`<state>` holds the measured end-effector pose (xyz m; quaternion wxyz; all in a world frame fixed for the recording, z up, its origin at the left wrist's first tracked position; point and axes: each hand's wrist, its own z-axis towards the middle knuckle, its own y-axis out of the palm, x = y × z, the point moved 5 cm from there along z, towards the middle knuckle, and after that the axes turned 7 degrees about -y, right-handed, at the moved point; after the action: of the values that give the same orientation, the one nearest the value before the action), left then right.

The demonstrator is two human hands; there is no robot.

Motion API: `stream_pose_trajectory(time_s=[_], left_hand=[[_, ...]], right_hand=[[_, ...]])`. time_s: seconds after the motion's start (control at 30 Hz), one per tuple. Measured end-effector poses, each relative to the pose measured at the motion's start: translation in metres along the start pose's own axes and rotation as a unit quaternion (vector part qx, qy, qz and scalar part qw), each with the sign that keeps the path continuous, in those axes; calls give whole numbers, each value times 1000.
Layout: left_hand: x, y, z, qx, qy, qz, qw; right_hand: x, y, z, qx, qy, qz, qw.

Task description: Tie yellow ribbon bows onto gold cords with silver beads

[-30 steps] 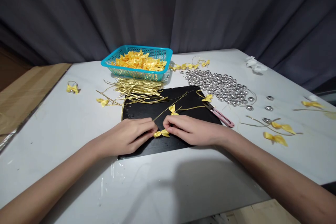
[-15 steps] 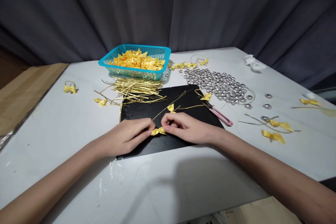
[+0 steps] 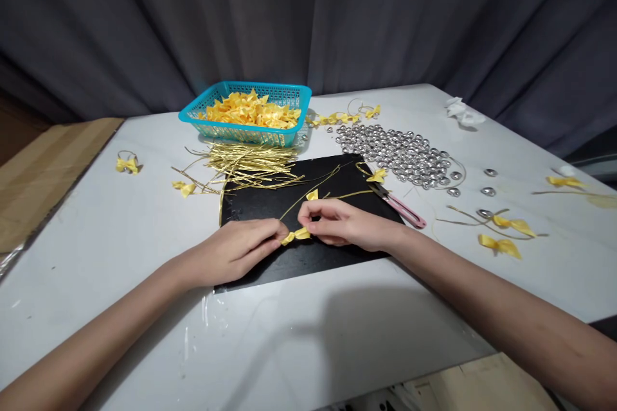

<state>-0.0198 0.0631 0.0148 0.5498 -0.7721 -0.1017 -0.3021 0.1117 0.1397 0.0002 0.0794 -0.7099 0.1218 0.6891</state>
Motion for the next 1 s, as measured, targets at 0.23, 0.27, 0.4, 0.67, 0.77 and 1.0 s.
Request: stream_pose_trajectory(time_s=[0.23,0.27,0.4,0.67,0.77,1.0], left_hand=[[-6,1,0,-1,-7,-22,1000],[-6,2,0,-1,-9,-32,999],[-8,2,-1,20,-49,-91,994],[-11,4,-1,77,-81,-111,988],[-11,5,-1,90,-65,-113,987],[-9,5,0,85,-56,-110,989]], right_hand=[[5,-1,0,14,25,64,998],[4,0,0,15,28,53,998],[1,1,-1,34,41,-22,998],[-6,3,-7,265,-125,-260,920],[-8,14,-8,227,-193,-347,889],[-10,23,-8,163,-270,-392,864]])
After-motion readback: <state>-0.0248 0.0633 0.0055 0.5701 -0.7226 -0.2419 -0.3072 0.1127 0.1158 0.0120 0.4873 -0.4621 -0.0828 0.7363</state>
